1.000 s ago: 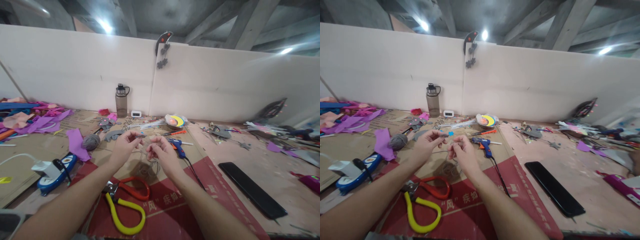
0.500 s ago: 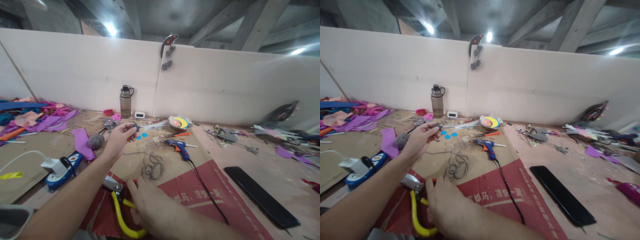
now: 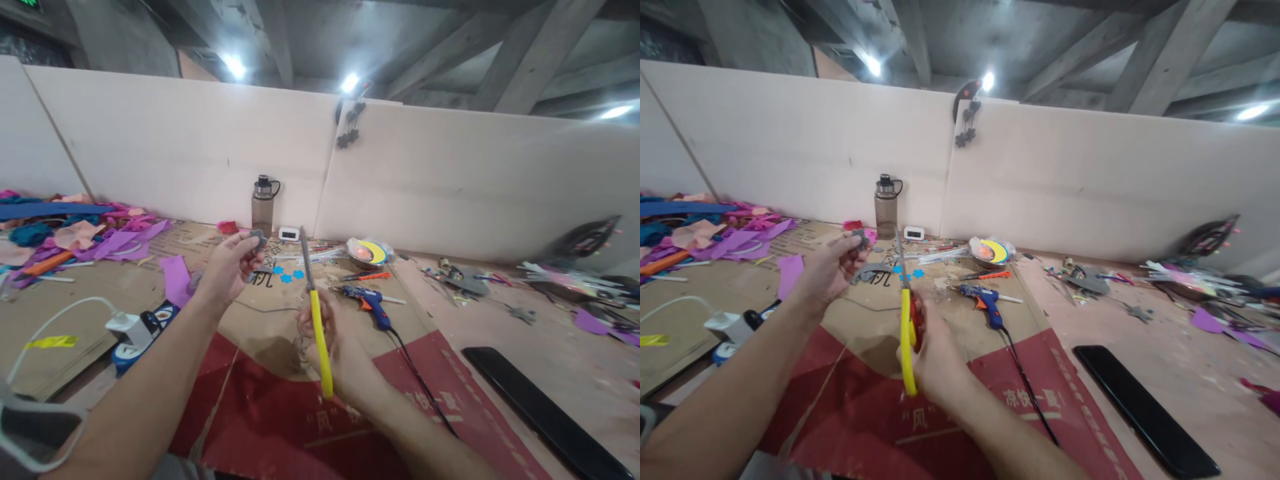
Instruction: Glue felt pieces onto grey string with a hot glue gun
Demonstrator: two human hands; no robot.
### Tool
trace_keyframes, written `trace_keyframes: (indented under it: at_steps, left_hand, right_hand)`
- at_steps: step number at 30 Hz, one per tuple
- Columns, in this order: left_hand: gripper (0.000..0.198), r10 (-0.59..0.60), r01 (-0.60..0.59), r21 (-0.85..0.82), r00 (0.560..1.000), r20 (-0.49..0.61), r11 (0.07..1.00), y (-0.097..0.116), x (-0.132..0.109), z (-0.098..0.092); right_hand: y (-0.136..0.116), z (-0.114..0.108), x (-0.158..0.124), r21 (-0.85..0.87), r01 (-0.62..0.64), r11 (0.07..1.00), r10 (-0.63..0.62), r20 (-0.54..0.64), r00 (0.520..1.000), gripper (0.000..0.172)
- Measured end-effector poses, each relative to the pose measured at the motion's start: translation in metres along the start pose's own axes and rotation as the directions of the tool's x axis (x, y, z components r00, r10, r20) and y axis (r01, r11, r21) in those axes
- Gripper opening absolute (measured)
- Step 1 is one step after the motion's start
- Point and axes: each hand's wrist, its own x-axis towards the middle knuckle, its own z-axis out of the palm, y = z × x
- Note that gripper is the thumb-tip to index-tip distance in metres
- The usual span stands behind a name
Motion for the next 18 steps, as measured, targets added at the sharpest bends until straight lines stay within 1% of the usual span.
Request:
trace_keyframes:
  at_steps: [2, 3, 5, 6, 8, 10, 12, 15, 18]
  left_hand:
    - [0.015, -0.041, 0.04, 0.021, 0.997, 0.06, 0.999, -0.006, -0.002, 0.003]
    - [0.016, -0.055, 0.053, 0.026, 0.995, 0.085, 0.998, -0.008, -0.003, 0.003]
    - [0.017, -0.07, 0.067, 0.025, 0.991, 0.118, 0.997, -0.01, -0.004, 0.004]
    - [0.017, -0.077, 0.075, 0.022, 0.989, 0.125, 0.997, -0.01, -0.004, 0.005]
    - [0.018, -0.092, 0.091, 0.01, 0.988, 0.124, 0.996, -0.011, -0.005, 0.006]
    - [0.019, -0.105, 0.106, -0.009, 0.988, 0.113, 0.994, -0.012, -0.006, 0.007]
    - [0.019, -0.118, 0.121, -0.023, 0.989, 0.094, 0.992, -0.014, -0.007, 0.008]
    - [0.017, -0.118, 0.12, -0.026, 0.99, 0.071, 0.992, -0.017, -0.007, 0.009]
    - [0.016, -0.1, 0.102, -0.019, 0.991, 0.087, 0.995, -0.02, -0.008, 0.01]
  right_hand:
    - [-0.001, -0.008, 0.004, 0.009, 0.004, 1.0, -0.003, -0.054, 0.999, 0.056]
    - [-0.002, -0.012, 0.007, -0.029, 0.006, 1.0, -0.008, -0.069, 0.998, 0.049]
    - [-0.006, -0.021, 0.012, -0.201, 0.023, 0.979, -0.036, -0.06, 0.998, 0.034]
    - [-0.009, -0.025, 0.015, -0.318, 0.046, 0.947, -0.064, -0.045, 0.997, 0.027]
    - [-0.011, -0.031, 0.02, -0.555, 0.111, 0.825, -0.132, 0.002, 0.991, 0.021]
    - [-0.01, -0.035, 0.023, -0.729, 0.14, 0.67, -0.165, 0.038, 0.986, 0.023]
    - [-0.005, -0.037, 0.024, -0.824, 0.127, 0.552, -0.158, 0.046, 0.986, 0.03]
    - [0.005, -0.04, 0.023, -0.884, 0.112, 0.453, -0.136, 0.055, 0.989, 0.037]
    - [0.013, -0.043, 0.022, -0.921, 0.101, 0.377, -0.128, 0.056, 0.99, 0.041]
